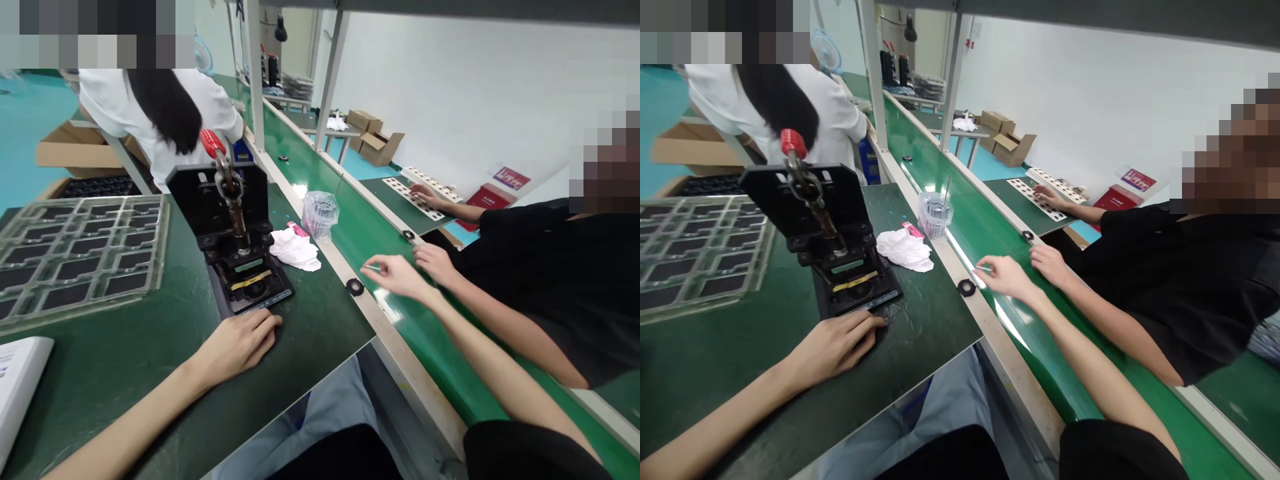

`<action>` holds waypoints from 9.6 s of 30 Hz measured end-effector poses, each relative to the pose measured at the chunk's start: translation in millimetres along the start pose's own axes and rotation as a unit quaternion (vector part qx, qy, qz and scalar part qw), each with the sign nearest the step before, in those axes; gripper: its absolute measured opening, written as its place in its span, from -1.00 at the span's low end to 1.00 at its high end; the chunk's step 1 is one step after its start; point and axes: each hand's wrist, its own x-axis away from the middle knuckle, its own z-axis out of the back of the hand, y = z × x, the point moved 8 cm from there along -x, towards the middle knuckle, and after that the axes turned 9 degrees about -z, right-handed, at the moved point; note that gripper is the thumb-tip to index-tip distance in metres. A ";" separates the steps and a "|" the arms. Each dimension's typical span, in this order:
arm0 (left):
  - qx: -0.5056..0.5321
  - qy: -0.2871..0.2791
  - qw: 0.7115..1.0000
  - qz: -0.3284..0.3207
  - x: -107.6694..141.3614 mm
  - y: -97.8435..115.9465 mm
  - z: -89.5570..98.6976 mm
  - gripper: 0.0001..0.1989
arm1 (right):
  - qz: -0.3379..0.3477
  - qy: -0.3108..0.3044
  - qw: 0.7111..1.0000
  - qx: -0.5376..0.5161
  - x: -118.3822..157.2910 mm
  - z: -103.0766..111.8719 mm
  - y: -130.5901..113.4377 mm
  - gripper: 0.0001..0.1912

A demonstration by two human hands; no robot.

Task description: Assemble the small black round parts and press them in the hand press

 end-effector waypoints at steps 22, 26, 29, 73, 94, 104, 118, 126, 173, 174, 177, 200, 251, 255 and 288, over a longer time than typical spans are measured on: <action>0.026 0.042 0.999 0.021 18.9 -18.0 -15.3 -0.71 | 0.063 -0.080 0.951 -0.293 45.7 -20.8 -14.3 -0.55; 0.076 0.049 0.994 0.057 18.2 -22.9 -13.8 -0.77 | 0.134 -0.026 0.944 -0.301 69.2 -12.1 -56.6 -0.69; 0.127 0.054 0.985 0.100 15.0 -26.0 -9.2 -0.74 | 0.260 0.010 0.938 -0.228 87.0 -28.0 -103.0 -0.79; 0.167 -0.044 0.984 0.044 -10.6 25.0 -22.0 -0.40 | 0.338 0.090 0.823 -0.447 36.3 -46.6 -195.8 -0.77; 0.165 -0.011 0.985 0.056 -10.3 20.4 -14.7 -0.39 | 0.351 0.115 0.848 -0.380 35.3 -48.7 -217.2 -0.86; 0.193 0.001 0.978 0.072 -8.5 16.1 -13.0 -0.38 | 0.337 0.135 0.851 -0.379 32.8 -56.9 -218.7 -0.85; 0.209 0.009 0.974 0.091 -7.9 14.4 -18.3 -0.31 | 0.325 0.116 0.856 -0.385 29.2 -57.7 -219.6 -0.83; 0.218 -0.003 0.969 0.118 -9.2 11.8 -17.1 -0.27 | 0.250 0.016 0.849 -0.465 65.0 -36.6 -165.1 -0.82; 0.218 -0.011 0.960 0.173 -7.2 7.6 -21.0 -0.21 | 0.236 -0.032 0.879 -0.412 105.6 -58.9 -135.0 -0.81; 0.218 -0.011 0.960 0.175 -7.0 7.2 -21.5 -0.21 | 0.204 -0.032 0.871 -0.445 100.2 -58.9 -128.4 -0.79; 0.218 -0.019 0.960 0.177 -6.8 6.4 -22.4 -0.22 | 0.126 -0.016 0.854 -0.504 89.9 -59.6 -110.7 -0.76; 0.175 -0.007 0.975 0.133 -6.1 10.2 -15.0 -0.25 | 0.197 -0.094 0.859 -0.463 102.3 -58.6 -132.6 -0.63; 0.184 -0.042 0.961 0.201 -6.4 5.8 -21.4 -0.16 | 0.333 0.063 0.896 -0.289 124.8 -57.2 -154.3 -0.85; 0.186 -0.042 0.959 0.211 -5.3 3.9 -23.7 -0.16 | 0.288 0.008 0.898 -0.332 116.6 -65.1 -150.6 -0.79; 0.162 -0.027 0.970 0.181 -1.1 6.1 -19.2 -0.36 | 0.283 0.124 0.843 -0.440 117.6 -32.0 -123.6 -0.67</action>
